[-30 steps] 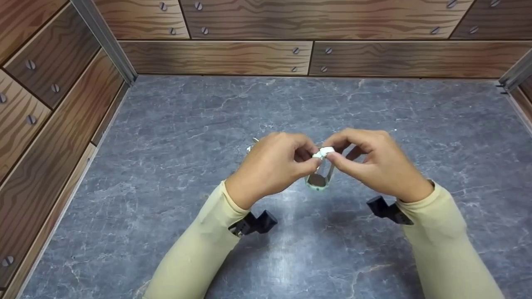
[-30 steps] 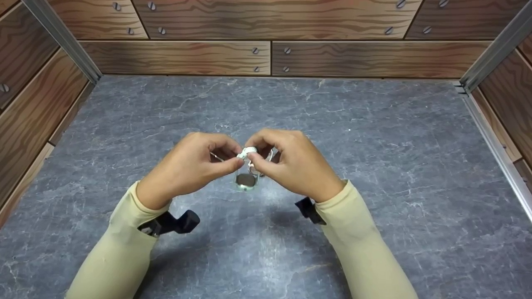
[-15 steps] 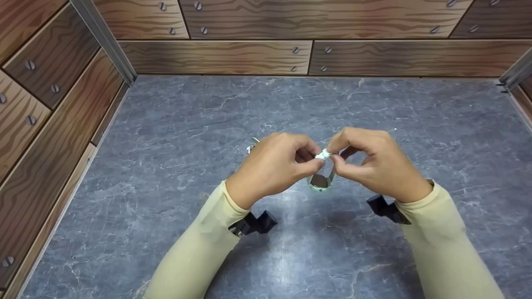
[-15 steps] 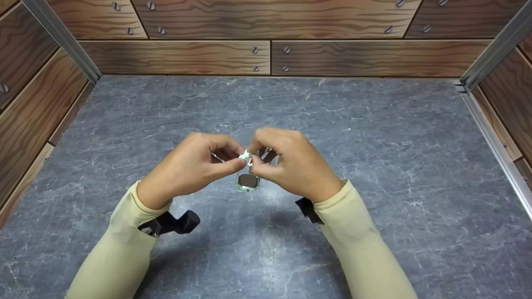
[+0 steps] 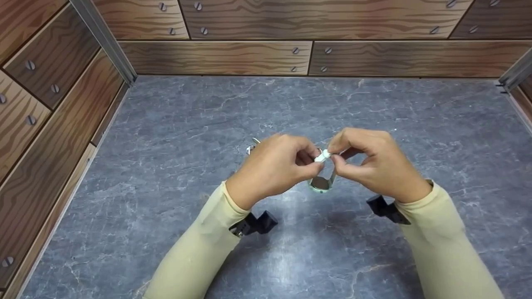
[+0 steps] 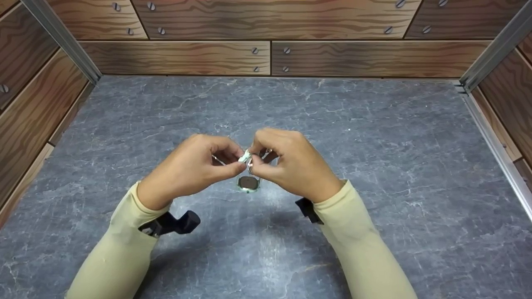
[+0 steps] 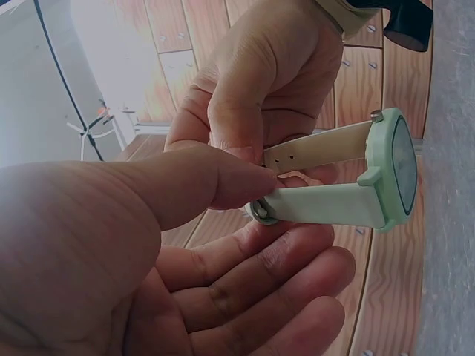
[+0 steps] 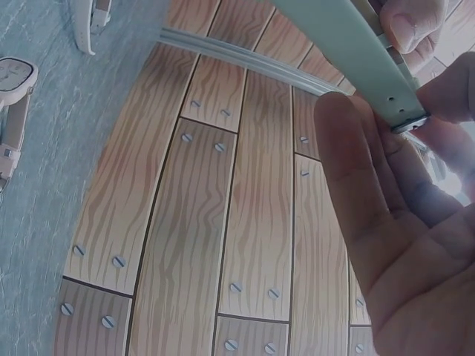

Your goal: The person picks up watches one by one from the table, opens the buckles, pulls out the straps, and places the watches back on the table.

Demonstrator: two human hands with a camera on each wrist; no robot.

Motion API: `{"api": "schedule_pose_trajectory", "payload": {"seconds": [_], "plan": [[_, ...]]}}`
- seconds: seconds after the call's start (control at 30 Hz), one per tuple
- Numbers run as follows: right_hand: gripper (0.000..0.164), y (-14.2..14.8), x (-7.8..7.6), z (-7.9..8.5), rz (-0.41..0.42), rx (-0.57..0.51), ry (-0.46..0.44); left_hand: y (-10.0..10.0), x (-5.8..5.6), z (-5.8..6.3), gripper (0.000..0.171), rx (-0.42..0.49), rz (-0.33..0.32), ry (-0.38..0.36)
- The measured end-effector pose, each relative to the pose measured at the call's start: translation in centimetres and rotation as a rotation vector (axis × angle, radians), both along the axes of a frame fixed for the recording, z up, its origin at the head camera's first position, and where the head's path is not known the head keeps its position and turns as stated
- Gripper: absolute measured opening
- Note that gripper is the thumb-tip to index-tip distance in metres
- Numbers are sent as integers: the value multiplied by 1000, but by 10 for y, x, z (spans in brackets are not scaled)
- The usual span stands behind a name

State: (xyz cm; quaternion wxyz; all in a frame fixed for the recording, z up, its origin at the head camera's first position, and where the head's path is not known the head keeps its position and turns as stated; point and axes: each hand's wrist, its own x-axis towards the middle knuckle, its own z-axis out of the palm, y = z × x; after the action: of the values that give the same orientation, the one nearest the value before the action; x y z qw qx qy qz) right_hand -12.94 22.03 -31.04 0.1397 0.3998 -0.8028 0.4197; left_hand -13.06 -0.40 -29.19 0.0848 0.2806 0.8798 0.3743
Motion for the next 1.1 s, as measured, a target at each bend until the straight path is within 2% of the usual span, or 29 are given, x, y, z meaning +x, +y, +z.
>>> {"api": "schedule_pose_trajectory", "payload": {"seconds": [0.23, 0.63, 0.9, 1.1], "plan": [[26, 0, 1, 0, -15, -23, 41, 0, 0, 0, 10, -25, -14, -2], [25, 2, 2, 2, -41, 25, -7, -1, -1, 0, 10, -74, -46, -22], [21, 2, 3, 3, -34, 42, -37, -2, -1, -1, 9, 15, -41, -39], [17, 3, 3, 4, -52, 35, -45, -2, -2, -2, 10, -16, -47, -35]]}}
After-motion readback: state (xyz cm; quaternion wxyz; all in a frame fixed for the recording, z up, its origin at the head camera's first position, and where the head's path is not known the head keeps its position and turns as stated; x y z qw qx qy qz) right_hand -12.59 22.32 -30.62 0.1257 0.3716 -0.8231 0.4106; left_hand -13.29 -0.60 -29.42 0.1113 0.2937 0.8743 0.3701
